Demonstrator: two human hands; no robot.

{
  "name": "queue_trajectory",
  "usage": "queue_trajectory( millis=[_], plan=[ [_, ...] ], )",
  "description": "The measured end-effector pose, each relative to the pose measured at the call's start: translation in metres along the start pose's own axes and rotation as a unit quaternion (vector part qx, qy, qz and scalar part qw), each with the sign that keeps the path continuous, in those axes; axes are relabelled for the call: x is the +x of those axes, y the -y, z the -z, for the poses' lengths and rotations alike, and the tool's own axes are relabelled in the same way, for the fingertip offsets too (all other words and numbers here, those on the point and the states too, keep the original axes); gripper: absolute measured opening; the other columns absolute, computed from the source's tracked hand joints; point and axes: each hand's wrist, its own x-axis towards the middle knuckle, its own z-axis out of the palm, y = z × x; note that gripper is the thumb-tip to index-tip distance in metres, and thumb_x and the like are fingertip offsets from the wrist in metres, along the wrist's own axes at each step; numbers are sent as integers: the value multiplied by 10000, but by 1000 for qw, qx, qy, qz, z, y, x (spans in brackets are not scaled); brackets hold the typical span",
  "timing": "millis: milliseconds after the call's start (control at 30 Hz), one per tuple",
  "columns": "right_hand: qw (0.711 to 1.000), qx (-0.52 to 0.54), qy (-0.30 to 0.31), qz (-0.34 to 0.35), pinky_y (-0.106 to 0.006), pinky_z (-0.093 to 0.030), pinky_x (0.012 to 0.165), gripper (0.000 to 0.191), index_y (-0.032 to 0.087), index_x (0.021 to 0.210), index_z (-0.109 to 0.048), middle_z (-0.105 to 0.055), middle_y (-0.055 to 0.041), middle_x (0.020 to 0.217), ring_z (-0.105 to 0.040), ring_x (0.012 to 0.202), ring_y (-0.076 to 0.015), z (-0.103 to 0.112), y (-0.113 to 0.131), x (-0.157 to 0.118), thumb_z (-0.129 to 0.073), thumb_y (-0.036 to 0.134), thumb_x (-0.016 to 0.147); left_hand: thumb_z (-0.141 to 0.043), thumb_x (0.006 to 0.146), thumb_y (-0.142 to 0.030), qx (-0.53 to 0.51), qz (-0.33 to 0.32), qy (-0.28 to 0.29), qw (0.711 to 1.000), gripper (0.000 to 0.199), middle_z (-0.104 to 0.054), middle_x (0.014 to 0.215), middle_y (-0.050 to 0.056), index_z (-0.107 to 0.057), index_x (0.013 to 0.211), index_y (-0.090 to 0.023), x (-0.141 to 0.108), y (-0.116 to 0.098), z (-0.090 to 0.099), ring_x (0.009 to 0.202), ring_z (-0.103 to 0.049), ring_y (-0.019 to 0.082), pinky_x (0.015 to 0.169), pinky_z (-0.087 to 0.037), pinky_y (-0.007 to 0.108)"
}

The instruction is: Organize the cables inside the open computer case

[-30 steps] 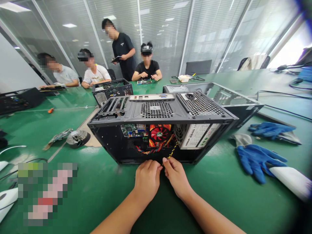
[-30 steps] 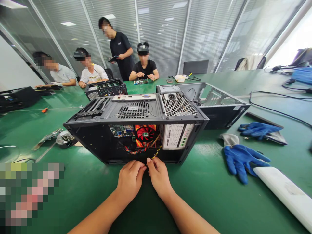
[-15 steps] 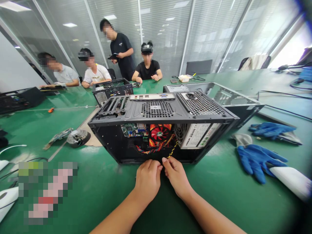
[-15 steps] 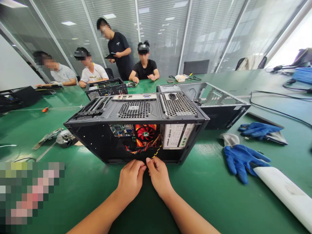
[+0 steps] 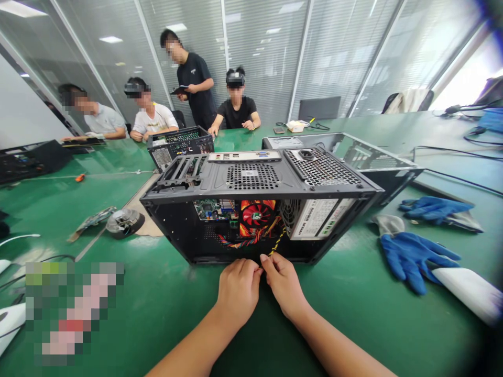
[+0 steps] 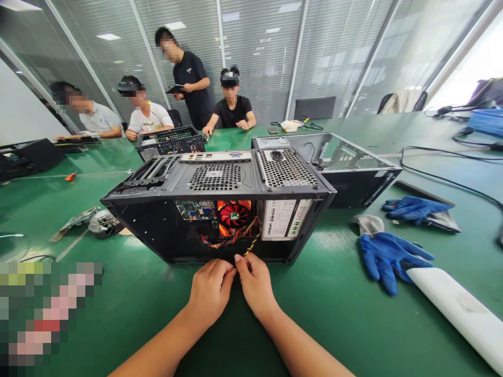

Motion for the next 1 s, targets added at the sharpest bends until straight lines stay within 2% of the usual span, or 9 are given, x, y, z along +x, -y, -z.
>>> queue_trajectory(
  millis=[433, 767, 1000],
  plan=[
    [1000, 2, 2, 2, -243, -301, 444, 440, 226, 609, -426, -411, 52, 514, -367, 478, -119, 0, 3, 0, -531, 559, 877, -543, 897, -148, -21, 2, -8, 1000, 147, -633, 694, 0, -578, 762, -198, -1, 1, -1, 653, -597, 159, 636, -433, 277],
    [1000, 6, 7, 1, -244, -327, 453, 431, 222, 624, -454, -433, 44, 529, -392, 491, -124, 0, 1, 0, -534, 561, 877, -517, 908, -139, -4, 11, 24, 1000, 172, -638, 704, 6, -574, 759, -202, 1, -1, 1, 661, -609, 165, 618, -443, 273],
    [1000, 19, 13, -9, -245, -320, 447, 435, 223, 631, -448, -420, 51, 530, -386, 486, -121, 0, 2, 1, -535, 576, 870, -552, 893, -133, -13, 11, 22, 1000, 154, -642, 707, 0, -581, 758, -201, 2, 1, 0, 673, -611, 163, 637, -445, 270]
  ],
)
